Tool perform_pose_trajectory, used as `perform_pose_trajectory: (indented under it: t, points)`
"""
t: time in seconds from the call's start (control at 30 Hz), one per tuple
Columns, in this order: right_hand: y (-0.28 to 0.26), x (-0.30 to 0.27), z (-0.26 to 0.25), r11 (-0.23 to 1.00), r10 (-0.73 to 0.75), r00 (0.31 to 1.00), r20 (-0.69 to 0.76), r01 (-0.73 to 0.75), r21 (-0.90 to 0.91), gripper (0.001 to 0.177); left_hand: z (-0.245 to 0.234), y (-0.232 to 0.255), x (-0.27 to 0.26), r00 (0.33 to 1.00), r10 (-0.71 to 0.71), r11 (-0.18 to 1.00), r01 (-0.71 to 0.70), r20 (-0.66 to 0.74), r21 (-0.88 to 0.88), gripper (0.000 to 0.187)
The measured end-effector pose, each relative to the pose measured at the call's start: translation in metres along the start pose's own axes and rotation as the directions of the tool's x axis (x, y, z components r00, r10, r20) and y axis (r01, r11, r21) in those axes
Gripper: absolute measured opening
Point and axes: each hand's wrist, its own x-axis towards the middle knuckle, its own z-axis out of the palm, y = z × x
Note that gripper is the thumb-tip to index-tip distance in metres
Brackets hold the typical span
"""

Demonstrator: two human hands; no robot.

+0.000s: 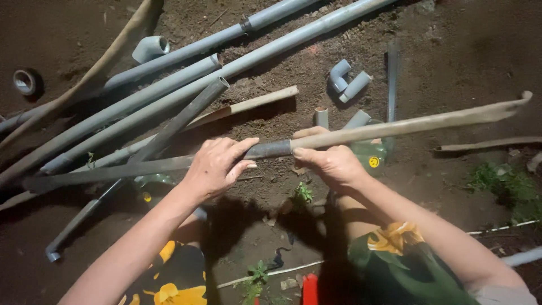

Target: The person assembles a structure using gray PVC pipes and elbow connectors on a dirt surface. They pick up pipes and fittings, insert the pipes into the connectors, and arrange the assembled sections on the ground.

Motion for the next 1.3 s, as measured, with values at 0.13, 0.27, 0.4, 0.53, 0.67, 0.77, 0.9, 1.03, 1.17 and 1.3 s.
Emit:
perform_pose_trajectory:
  t: [0.13,0.27,0.4,0.53,0.67,0.77,0.9,1.03,1.17,1.3]
  points:
    - [-0.018,-0.001,-0.009,0.998,-0.053,0.996,-0.069,0.056,0.036,0.039,-0.003,-0.002,0.003,0.999,-0.027,0.999,0.027,-0.025,0.021,0.045]
    - [-0.017,0.008,-0.036,0.975,0.001,0.981,-0.195,0.043,0.22,0.023,0.003,-0.006,0.001,0.999,-0.031,0.999,0.032,-0.02,0.034,0.045]
    - [-0.03,0.018,-0.099,0.982,-0.104,0.911,-0.4,0.157,0.102,0.016,0.015,-0.019,-0.002,0.999,-0.033,0.998,0.032,0.029,0.061,0.046]
    - [-0.049,0.038,-0.24,0.961,-0.034,0.846,-0.533,0.174,0.214,0.023,0.021,-0.027,-0.007,0.998,-0.006,0.992,-0.001,0.055,0.126,0.048]
    - [-0.016,0.058,-0.365,0.996,0.082,0.596,-0.798,-0.014,0.092,0.03,0.034,-0.038,-0.018,0.98,-0.083,0.99,0.061,0.178,0.127,0.047]
    - [0.036,0.073,-0.474,0.998,0.019,0.544,-0.839,0.04,0.049,0.027,0.04,-0.05,-0.025,0.98,-0.108,0.986,0.085,0.169,0.141,0.045]
    - [0.041,0.11,-0.469,0.989,-0.133,0.622,-0.771,0.133,-0.064,0.018,0.018,-0.062,-0.03,0.973,0.004,0.983,0.038,-0.232,0.179,0.038]
    - [0.035,0.092,-0.442,0.97,-0.228,0.648,-0.727,0.218,-0.109,0.017,-0.009,-0.078,-0.036,0.911,-0.251,0.909,0.338,-0.329,0.242,0.038]
    - [0.009,0.068,-0.328,0.885,-0.465,0.685,-0.56,0.351,-0.306,0.03,-0.005,-0.118,-0.062,0.821,-0.375,0.766,0.536,-0.431,0.355,0.067]
    - [0.034,0.08,-0.29,0.742,-0.625,0.662,-0.413,0.338,-0.58,0.016,0.002,-0.153,-0.09,0.861,-0.331,0.721,0.495,-0.386,0.485,0.069]
